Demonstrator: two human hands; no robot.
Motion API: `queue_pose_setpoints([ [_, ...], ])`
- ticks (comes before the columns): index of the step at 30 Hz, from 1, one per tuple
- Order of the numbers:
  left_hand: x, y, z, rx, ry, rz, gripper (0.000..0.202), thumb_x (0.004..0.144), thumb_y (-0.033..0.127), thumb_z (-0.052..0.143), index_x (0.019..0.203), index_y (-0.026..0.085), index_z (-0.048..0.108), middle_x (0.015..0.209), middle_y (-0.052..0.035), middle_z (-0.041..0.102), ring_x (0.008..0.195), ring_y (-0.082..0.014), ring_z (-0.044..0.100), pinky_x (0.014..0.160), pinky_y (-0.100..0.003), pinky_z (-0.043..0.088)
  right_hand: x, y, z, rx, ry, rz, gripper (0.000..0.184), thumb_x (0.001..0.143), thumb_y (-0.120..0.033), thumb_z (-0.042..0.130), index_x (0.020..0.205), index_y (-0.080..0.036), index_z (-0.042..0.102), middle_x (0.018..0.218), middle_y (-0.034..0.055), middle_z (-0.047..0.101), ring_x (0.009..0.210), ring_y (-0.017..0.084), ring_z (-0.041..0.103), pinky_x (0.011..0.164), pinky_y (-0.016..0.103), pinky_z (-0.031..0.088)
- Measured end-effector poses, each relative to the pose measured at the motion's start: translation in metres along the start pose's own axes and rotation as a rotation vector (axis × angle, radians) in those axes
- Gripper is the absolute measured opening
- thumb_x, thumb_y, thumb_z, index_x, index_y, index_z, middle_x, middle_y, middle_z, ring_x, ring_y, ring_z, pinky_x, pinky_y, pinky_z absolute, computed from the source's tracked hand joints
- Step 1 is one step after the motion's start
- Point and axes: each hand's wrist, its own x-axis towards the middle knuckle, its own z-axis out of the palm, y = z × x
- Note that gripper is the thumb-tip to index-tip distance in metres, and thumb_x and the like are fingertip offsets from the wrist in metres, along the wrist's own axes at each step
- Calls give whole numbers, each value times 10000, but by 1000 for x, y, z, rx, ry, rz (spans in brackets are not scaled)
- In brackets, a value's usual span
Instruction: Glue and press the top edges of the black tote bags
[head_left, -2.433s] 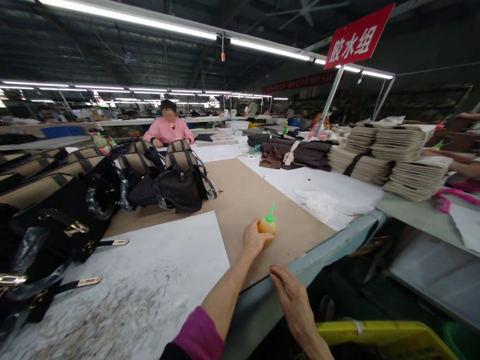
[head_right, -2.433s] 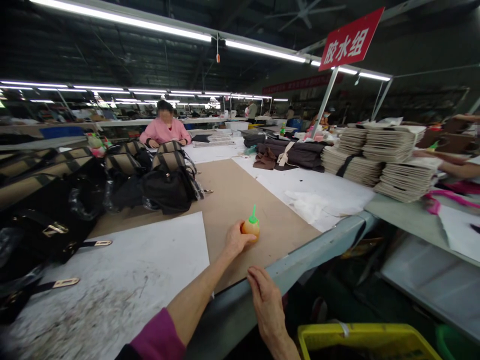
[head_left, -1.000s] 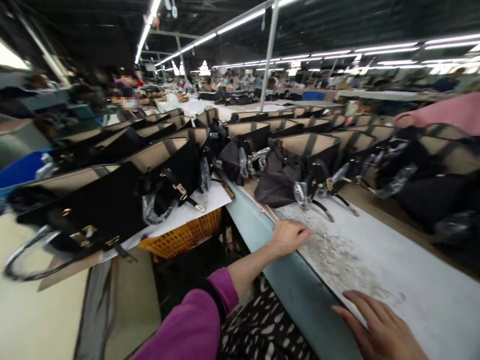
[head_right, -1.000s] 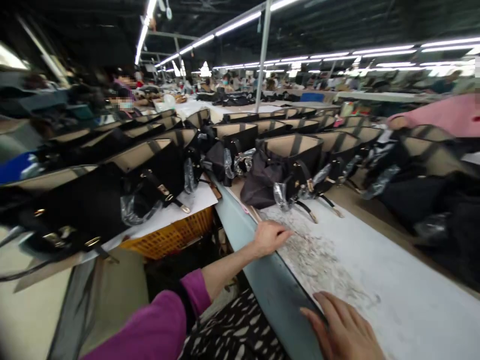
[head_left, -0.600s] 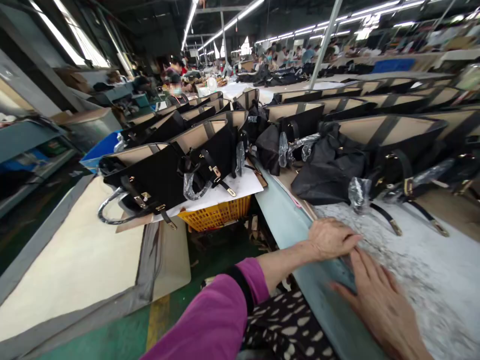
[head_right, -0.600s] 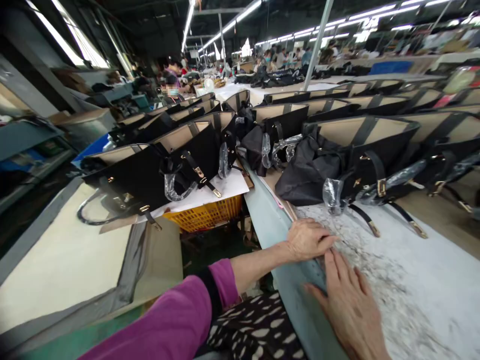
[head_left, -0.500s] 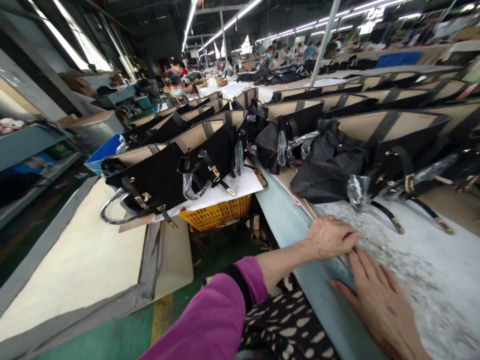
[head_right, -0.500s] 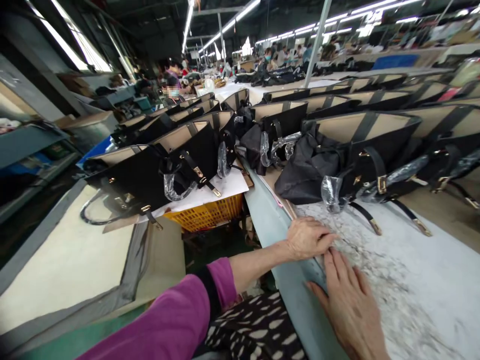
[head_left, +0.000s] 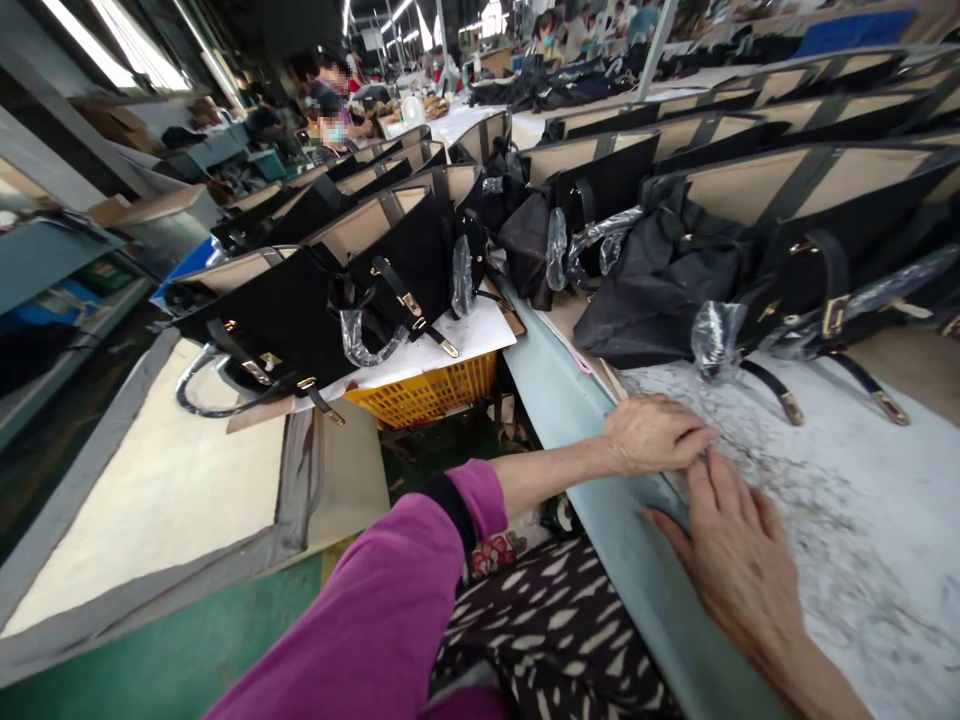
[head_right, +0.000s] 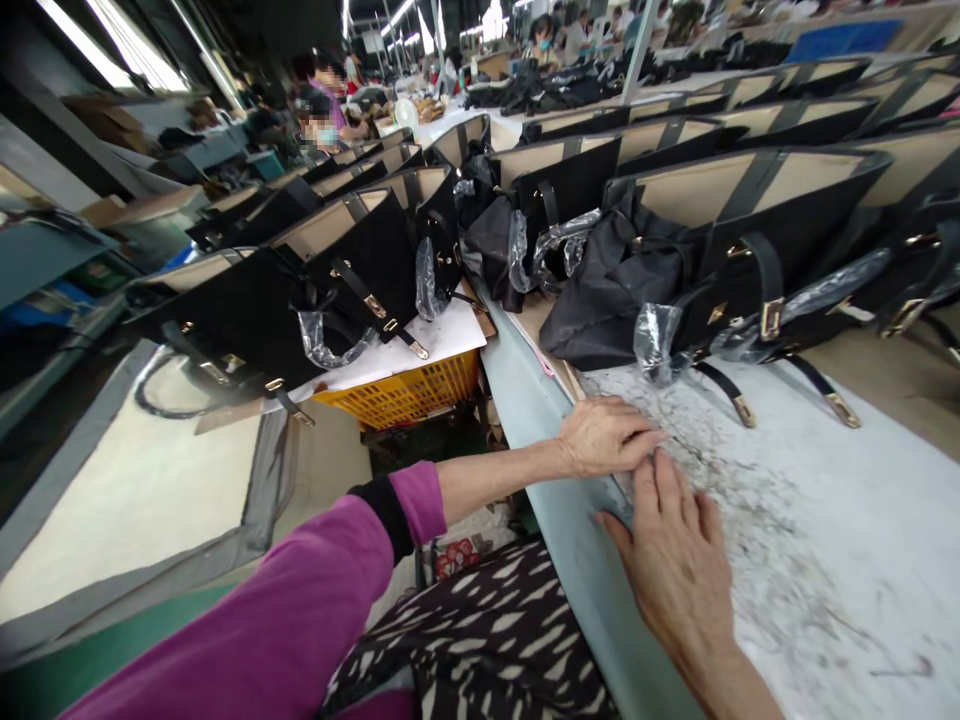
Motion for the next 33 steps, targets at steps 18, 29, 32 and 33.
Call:
queue_pose_setpoints([
  [18, -330, -54, -78, -81, -656, -1255, 1034, 297, 385, 810, 1264, 309, 454, 1292, -120, 523, 1212, -400, 419, 956, -642, 262, 10, -3, -10, -37, -96, 17, 690, 935, -495, 141, 1420, -8, 201, 1400, 259, 288, 1281, 412, 254, 1030, 630, 162],
  [29, -317, -59, -64, -23, -664, -1250, 724, 513, 569, 692, 1138, 244, 529, 1133, -76, 606, 1128, -331, 490, 1000, -445, 306, 35, 28, 7, 216, -118, -218, 640, 962, -481, 259, 1437, -57, 187, 1383, 200, 353, 1226, 351, 377, 1020, 528, 287],
  [32, -312, -54, -62, 11, -652, -1271, 630, 643, 578, 594, 1165, 234, 520, 1143, -70, 599, 1123, -308, 481, 988, -401, 302, 34, 27, 7, 229, -119, -206, 614, 964, -440, 256, 1440, -59, 182, 1395, 199, 337, 1228, 348, 375, 1021, 531, 274],
  [33, -311, -52, -61, 20, -652, -1280, 644, 640, 566, 599, 1185, 234, 510, 1165, -67, 588, 1134, -305, 471, 994, -396, 291, 32, 27, 8, 230, -122, -206, 607, 962, -423, 257, 1441, -58, 179, 1400, 200, 329, 1230, 349, 372, 1021, 534, 270],
])
